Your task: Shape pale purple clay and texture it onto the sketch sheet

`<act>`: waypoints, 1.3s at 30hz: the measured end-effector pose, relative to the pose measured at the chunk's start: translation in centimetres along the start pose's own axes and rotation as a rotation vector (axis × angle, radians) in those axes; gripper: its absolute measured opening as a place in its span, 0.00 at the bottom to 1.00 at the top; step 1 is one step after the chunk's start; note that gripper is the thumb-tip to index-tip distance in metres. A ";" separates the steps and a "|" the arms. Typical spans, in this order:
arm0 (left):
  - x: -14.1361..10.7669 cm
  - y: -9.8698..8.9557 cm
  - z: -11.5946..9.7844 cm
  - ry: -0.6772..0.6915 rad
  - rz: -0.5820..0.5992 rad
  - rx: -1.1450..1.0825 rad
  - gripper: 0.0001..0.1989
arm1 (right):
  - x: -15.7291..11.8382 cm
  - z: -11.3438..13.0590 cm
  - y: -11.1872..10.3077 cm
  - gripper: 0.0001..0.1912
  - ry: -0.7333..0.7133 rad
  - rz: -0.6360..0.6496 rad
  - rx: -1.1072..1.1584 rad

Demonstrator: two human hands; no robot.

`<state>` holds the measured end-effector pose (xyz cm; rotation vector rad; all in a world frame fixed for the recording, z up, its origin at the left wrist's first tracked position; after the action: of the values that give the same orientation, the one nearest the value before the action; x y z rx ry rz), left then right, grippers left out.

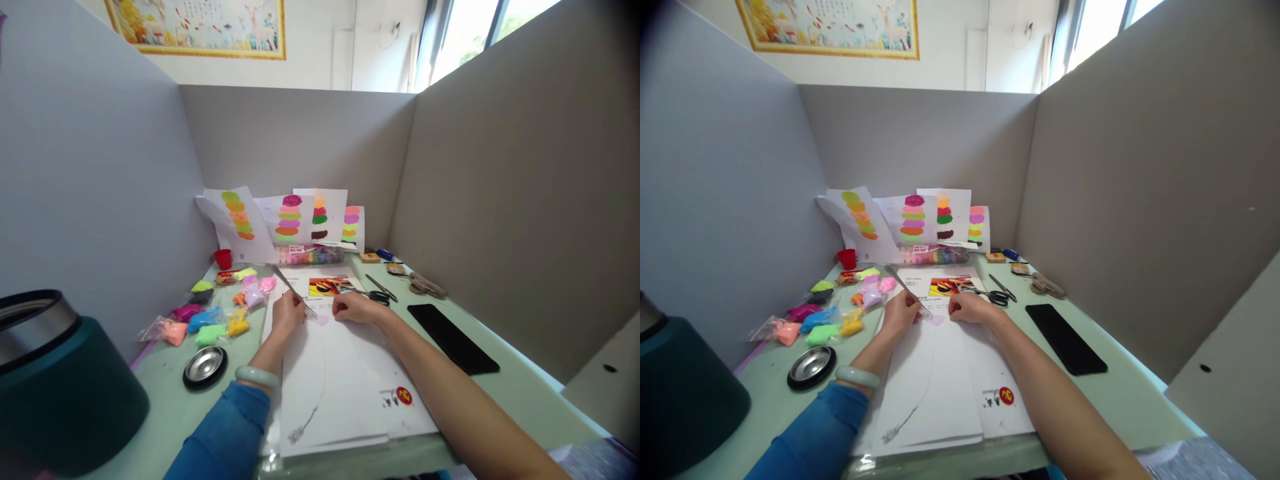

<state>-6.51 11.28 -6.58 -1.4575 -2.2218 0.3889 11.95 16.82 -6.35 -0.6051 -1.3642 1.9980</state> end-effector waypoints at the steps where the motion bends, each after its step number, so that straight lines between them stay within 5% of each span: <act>1: -0.1 0.1 -0.1 0.003 0.008 0.001 0.05 | 0.0 0.0 0.0 0.06 0.001 0.001 0.001; 10: -0.4 -0.4 -1.3 0.055 0.010 -0.014 0.05 | -0.5 0.8 -0.4 0.05 0.002 -0.003 -0.009; 16: -1.7 0.9 -3.6 0.323 0.188 0.090 0.10 | -0.7 3.0 -1.8 0.17 -0.083 -0.325 0.175; 21: -2.5 1.7 -4.4 0.426 0.299 0.123 0.10 | -0.7 4.4 -1.7 0.17 -0.220 -0.409 0.261; 27: -1.4 -0.1 -2.9 0.244 0.126 0.262 0.12 | -1.4 1.5 -3.4 0.25 0.134 -0.654 0.160; 30: -1.1 -0.6 -1.6 0.123 0.118 0.406 0.12 | -1.3 0.7 -3.3 0.23 0.166 -0.586 0.005; 34: -1.2 0.0 -0.7 0.122 0.207 0.465 0.10 | -0.6 0.6 -1.8 0.18 0.090 -0.391 -0.113; 39: -1.3 0.3 -0.7 0.137 0.224 0.473 0.09 | -0.4 0.9 -1.1 0.11 0.116 -0.374 0.293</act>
<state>-5.48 10.23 -6.45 -1.4175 -1.7102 0.8007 11.84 16.22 -4.98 -0.2995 -1.0035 1.7804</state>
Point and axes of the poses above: each hand's wrist, its own x-axis towards the middle knuckle, its own y-axis out of the palm, z = x × y, the point moved 5 cm from there along x, towards the middle knuckle, and after that the axes turned 12 degrees about -x, right-handed, at the moved point
